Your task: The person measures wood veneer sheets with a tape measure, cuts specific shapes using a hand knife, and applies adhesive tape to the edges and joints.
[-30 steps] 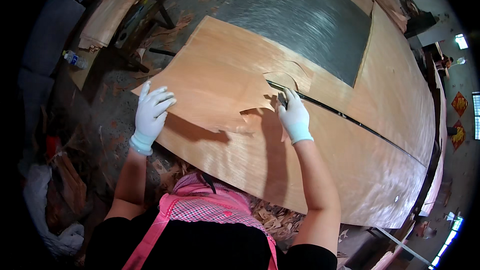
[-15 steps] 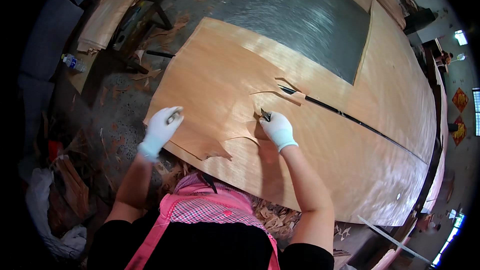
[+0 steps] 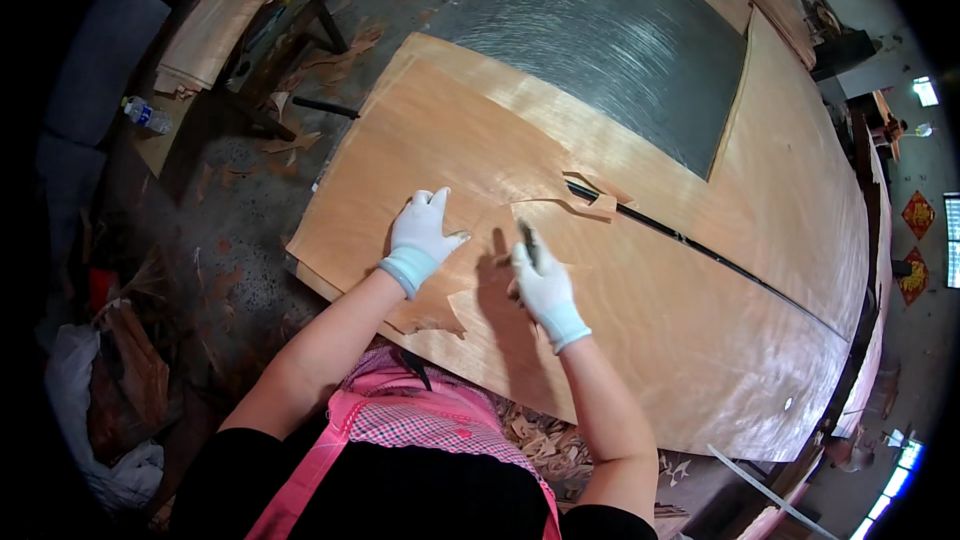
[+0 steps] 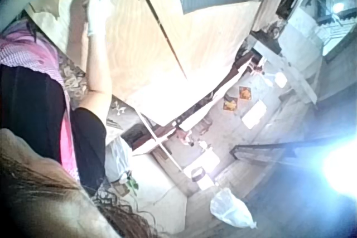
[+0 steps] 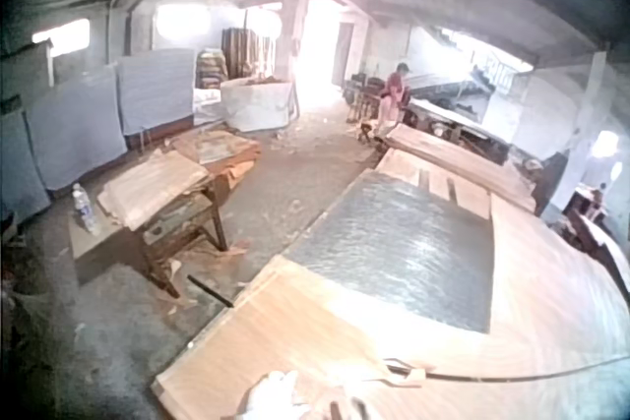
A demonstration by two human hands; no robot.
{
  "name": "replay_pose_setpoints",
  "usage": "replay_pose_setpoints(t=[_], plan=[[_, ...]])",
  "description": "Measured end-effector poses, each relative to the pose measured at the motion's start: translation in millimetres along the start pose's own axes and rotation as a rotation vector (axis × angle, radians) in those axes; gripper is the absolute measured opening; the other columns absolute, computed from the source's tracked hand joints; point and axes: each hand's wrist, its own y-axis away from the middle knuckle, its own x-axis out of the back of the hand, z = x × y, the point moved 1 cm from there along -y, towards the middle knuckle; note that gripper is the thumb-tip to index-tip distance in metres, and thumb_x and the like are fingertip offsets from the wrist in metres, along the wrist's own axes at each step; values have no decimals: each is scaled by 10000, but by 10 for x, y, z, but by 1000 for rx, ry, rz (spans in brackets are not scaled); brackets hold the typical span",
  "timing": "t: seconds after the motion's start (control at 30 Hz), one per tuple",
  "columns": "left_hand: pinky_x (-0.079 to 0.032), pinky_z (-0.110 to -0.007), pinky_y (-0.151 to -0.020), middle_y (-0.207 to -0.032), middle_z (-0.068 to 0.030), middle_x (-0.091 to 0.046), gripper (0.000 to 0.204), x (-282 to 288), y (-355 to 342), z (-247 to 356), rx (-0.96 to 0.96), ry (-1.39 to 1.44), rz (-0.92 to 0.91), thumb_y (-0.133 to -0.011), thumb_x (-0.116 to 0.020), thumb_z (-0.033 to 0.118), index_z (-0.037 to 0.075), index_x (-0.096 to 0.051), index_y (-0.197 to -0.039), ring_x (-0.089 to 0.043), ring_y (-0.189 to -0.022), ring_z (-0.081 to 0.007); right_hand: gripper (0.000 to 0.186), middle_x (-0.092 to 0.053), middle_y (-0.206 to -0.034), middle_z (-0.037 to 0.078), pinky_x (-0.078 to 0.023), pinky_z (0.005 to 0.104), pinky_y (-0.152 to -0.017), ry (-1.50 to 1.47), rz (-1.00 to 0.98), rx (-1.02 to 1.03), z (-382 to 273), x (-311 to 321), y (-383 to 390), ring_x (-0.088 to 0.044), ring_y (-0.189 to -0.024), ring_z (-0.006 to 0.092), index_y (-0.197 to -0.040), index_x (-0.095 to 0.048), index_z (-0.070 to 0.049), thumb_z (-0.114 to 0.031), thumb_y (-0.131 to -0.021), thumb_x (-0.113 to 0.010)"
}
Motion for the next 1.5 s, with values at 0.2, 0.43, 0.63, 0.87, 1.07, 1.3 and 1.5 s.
replay_pose_setpoints(t=[0.2, 0.43, 0.63, 0.87, 1.07, 1.3, 1.5], plan=[[-522, -379, -856, -1174, -161, -544, 545, -240, -70, -148, 14, 57, 120, -857, -681, 219, 74, -493, -1347, -614, -1014, -310, 569, -684, -856, 141, -532, 391, -645, -215, -147, 119, 415, -334, -413, -662, -743, 238, -1454, -377, -8, -304, -992, -529], [-517, -377, -885, -1201, -169, -527, 545, -317, -126, -119, 38, 69, 98, -827, -619, 90, 70, -488, -1355, -596, -1050, -317, 619, -655, -778, 272, -499, 538, -642, 800, 24, 432, 73, -659, -612, -645, -698, 429, -1463, -252, 69, -144, -921, -462], [-506, -363, -912, -1208, -164, -525, 641, -230, -97, -28, 87, 3, 62, -821, -709, 281, 48, -465, -1365, -572, -1091, -307, 618, -686, -824, 221, -514, 502, -623, 926, -100, 467, 449, -349, -431, -673, -737, 394, -1500, -290, -80, -139, -912, -473], [-473, -396, -931, -1224, -145, -525, 885, -187, -94, 33, 98, -43, 67, -718, -787, 523, 45, -441, -1377, -544, -1128, -285, 603, -652, -914, 111, -529, 410, -658, 1628, -356, 541, -41, 824, -652, -675, -785, 329, -1453, -388, -400, -140, -917, -486], [-499, -412, -846, -1196, -133, -544, 839, -193, -124, -12, 109, -12, 117, -646, -840, 520, 75, -473, -1256, -594, -1012, -289, 596, -631, -979, 107, -521, 397, -729, 1210, -100, 1013, -124, 654, -699, -658, -850, 322, -1429, -440, -373, -108, -899, -504], [-504, -400, -857, -1218, -132, -533, 868, -208, -150, 10, 94, 17, 168, -609, -864, 521, 86, -473, -1251, -592, -1037, -287, 563, -643, -951, 112, -528, 394, -740, 1682, -152, 971, -482, -27, -1067, -670, -859, 288, -1441, -389, -382, -144, -937, -475], [-500, -394, -867, -1238, -133, -523, 885, -214, -127, -23, 122, 2, 153, -608, -865, 517, 84, -471, -1273, -580, -1068, -284, 725, -662, -973, 151, -553, 421, -668, 1552, -109, 518, 8, 186, -586, -690, -823, 318, -1530, -257, -279, -148, -884, -559]])
